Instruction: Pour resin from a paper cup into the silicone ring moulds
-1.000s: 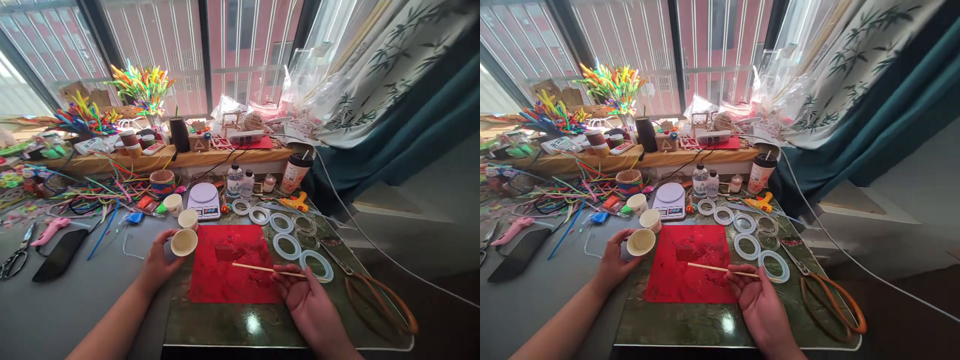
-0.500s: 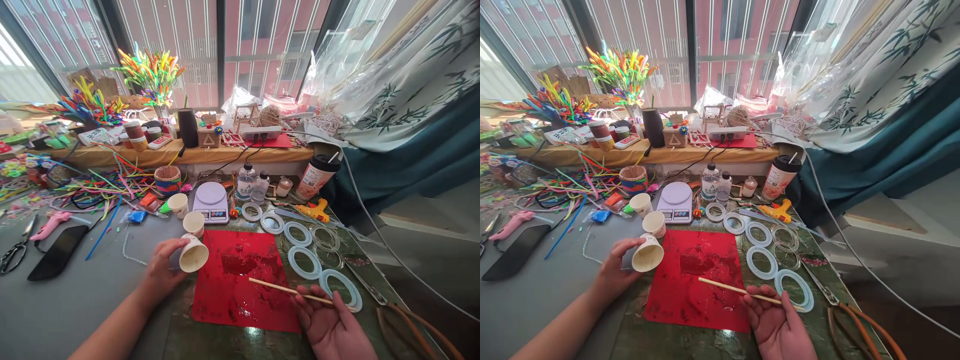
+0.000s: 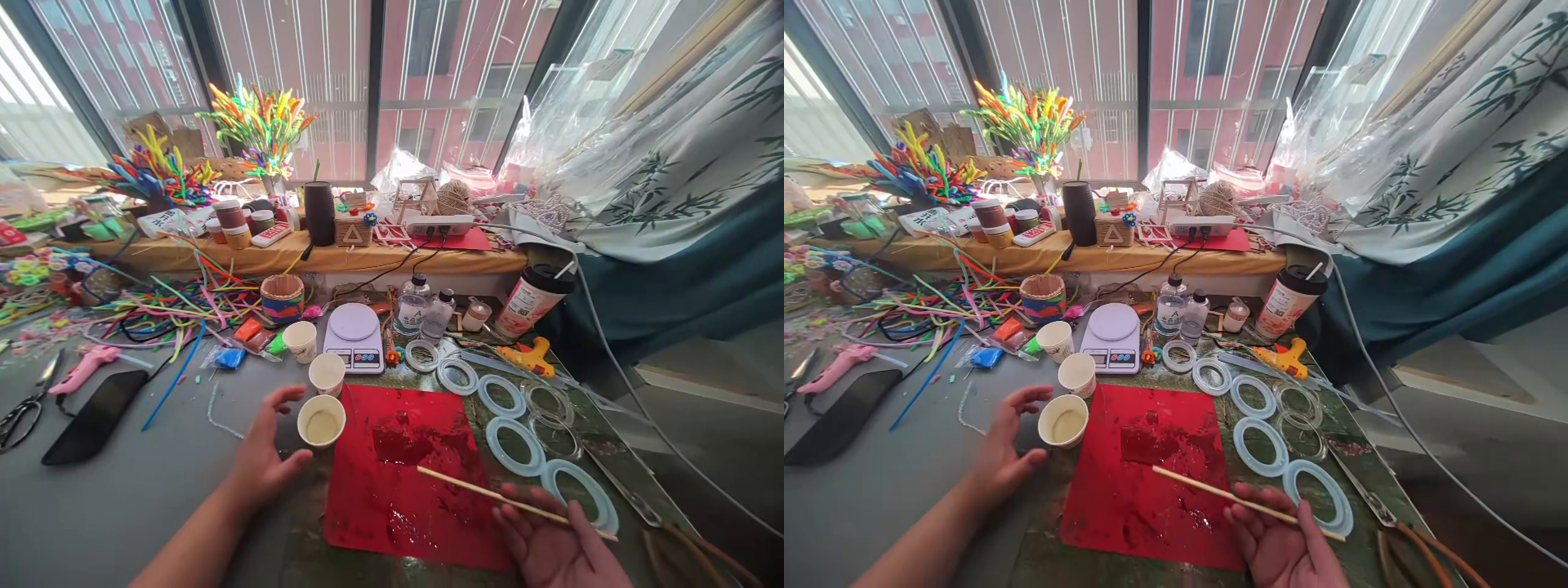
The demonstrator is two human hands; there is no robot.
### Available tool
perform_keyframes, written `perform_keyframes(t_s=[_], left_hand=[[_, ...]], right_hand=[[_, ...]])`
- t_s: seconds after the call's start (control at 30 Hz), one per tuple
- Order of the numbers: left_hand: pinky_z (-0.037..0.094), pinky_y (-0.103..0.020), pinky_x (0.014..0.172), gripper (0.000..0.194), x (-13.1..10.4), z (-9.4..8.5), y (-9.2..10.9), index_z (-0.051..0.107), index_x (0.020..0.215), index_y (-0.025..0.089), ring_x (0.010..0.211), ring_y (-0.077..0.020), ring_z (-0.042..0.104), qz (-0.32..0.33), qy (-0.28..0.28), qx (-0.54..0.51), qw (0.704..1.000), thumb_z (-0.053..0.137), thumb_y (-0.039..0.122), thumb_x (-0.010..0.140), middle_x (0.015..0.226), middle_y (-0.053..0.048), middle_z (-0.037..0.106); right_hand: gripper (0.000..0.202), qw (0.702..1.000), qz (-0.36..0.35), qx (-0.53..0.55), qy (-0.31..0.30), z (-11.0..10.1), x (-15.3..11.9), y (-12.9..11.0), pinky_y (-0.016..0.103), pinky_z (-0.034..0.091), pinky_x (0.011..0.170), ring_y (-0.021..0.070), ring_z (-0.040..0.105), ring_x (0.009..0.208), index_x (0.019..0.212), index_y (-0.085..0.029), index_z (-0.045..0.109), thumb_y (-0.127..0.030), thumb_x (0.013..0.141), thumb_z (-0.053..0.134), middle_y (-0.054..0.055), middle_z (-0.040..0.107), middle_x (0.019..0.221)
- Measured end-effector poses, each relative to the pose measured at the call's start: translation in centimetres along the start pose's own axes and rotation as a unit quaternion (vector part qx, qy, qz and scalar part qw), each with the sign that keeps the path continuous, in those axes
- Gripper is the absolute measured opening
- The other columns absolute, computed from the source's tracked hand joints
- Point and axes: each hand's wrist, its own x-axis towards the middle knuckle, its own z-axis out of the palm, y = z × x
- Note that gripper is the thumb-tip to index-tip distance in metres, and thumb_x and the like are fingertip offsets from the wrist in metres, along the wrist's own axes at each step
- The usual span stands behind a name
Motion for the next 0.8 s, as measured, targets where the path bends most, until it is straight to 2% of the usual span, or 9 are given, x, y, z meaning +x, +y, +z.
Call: perform_keyframes(t_s=[0.07, 0.13, 0.23, 0.3, 0.4, 0.43, 0.5, 0.6, 0.8], left_hand=[[0.071, -0.053, 0.108, 0.085, 0.5, -0.8, 0.1, 0.073, 0.142, 0.026, 0.133, -0.0399, 0.084, -0.021, 0.051, -0.018, 0.998, 0.072, 0.098, 0.096, 0.146, -0.019, 0.085], [0.069, -0.048, 0.104, 0.062, 1.5, -1.8, 0.0, 0.075, 0.120, 0.027, 0.122, -0.0347, 0.085, -0.059, 0.094, -0.024, 0.994, 0.071, 0.087, 0.107, 0.128, -0.014, 0.087], [0.063, -0.037, 0.078, 0.056, 4.2, -2.8, -0.4, 0.077, 0.102, 0.026, 0.089, -0.0266, 0.079, -0.113, 0.101, -0.028, 0.988, 0.089, 0.080, 0.098, 0.100, -0.006, 0.085], [0.059, -0.035, 0.068, 0.059, 6.3, -2.7, -0.8, 0.074, 0.091, 0.025, 0.075, -0.0230, 0.073, -0.135, 0.066, -0.041, 0.988, 0.094, 0.080, 0.093, 0.087, -0.002, 0.081], [0.070, -0.041, 0.089, 0.049, 8.6, -1.8, -1.4, 0.078, 0.104, 0.020, 0.100, -0.0246, 0.083, -0.138, 0.003, -0.075, 0.988, 0.094, 0.066, 0.101, 0.115, -0.007, 0.088], [0.072, -0.046, 0.098, 0.044, 9.1, -1.5, -1.6, 0.080, 0.114, 0.019, 0.109, -0.0260, 0.085, -0.137, -0.014, -0.085, 0.987, 0.091, 0.061, 0.106, 0.124, -0.008, 0.088], [0.072, -0.055, 0.111, 0.041, 9.5, -0.9, -1.9, 0.081, 0.128, 0.019, 0.125, -0.0294, 0.084, -0.134, -0.050, -0.104, 0.984, 0.089, 0.055, 0.110, 0.137, -0.011, 0.086], [0.069, -0.063, 0.121, 0.056, 9.5, -0.4, -2.1, 0.078, 0.141, 0.019, 0.142, -0.0362, 0.081, -0.129, -0.101, -0.130, 0.978, 0.092, 0.060, 0.105, 0.153, -0.016, 0.082], [0.067, -0.066, 0.129, 0.104, 10.2, 0.2, -1.6, 0.073, 0.149, 0.031, 0.159, -0.0489, 0.075, -0.135, -0.186, -0.155, 0.961, 0.108, 0.085, 0.067, 0.168, -0.022, 0.078]], right_hand=[[0.032, 0.995, -0.093, -0.032, 0.007, 1.1, -0.1, 0.2, 0.049, 0.085, 0.093, 0.0307, 0.095, 0.100, 0.108, -0.033, 0.096, -0.065, 0.105, 0.093, 0.007, 0.097, 0.116], [0.039, 0.977, -0.201, -0.064, 0.019, 2.5, -0.2, -0.1, 0.044, 0.084, 0.084, 0.0262, 0.092, 0.089, 0.113, -0.035, 0.095, -0.068, 0.116, 0.074, 0.005, 0.095, 0.110], [0.036, 0.906, -0.365, -0.210, 0.028, 4.2, -0.6, -1.0, 0.039, 0.081, 0.088, 0.0240, 0.091, 0.094, 0.118, -0.035, 0.093, -0.056, 0.124, 0.065, 0.005, 0.092, 0.113], [0.027, 0.801, -0.465, -0.377, -0.023, 4.6, -0.8, -1.7, 0.035, 0.079, 0.099, 0.0241, 0.092, 0.107, 0.122, -0.035, 0.093, -0.045, 0.124, 0.067, 0.006, 0.091, 0.121], [0.033, 0.604, -0.533, -0.567, -0.175, 3.9, -0.6, -2.3, 0.029, 0.075, 0.111, 0.0241, 0.091, 0.129, 0.142, -0.034, 0.090, -0.029, 0.126, 0.062, 0.011, 0.091, 0.136], [0.038, 0.551, -0.540, -0.597, -0.220, 3.5, -0.4, -2.4, 0.029, 0.073, 0.114, 0.0245, 0.089, 0.136, 0.151, -0.032, 0.086, -0.026, 0.126, 0.058, 0.013, 0.090, 0.142], [0.045, 0.484, -0.542, -0.634, -0.266, 2.6, 0.2, -2.4, 0.029, 0.070, 0.121, 0.0258, 0.085, 0.147, 0.164, -0.028, 0.079, -0.023, 0.127, 0.055, 0.016, 0.088, 0.152], [0.047, 0.460, -0.513, -0.670, -0.277, 1.7, 0.7, -2.0, 0.031, 0.068, 0.124, 0.0266, 0.085, 0.147, 0.170, -0.030, 0.075, -0.025, 0.128, 0.057, 0.014, 0.088, 0.156], [0.040, 0.503, -0.404, -0.715, -0.269, 1.0, 0.5, -1.2, 0.039, 0.074, 0.118, 0.0294, 0.090, 0.138, 0.161, -0.038, 0.082, -0.035, 0.128, 0.059, 0.008, 0.090, 0.155]])
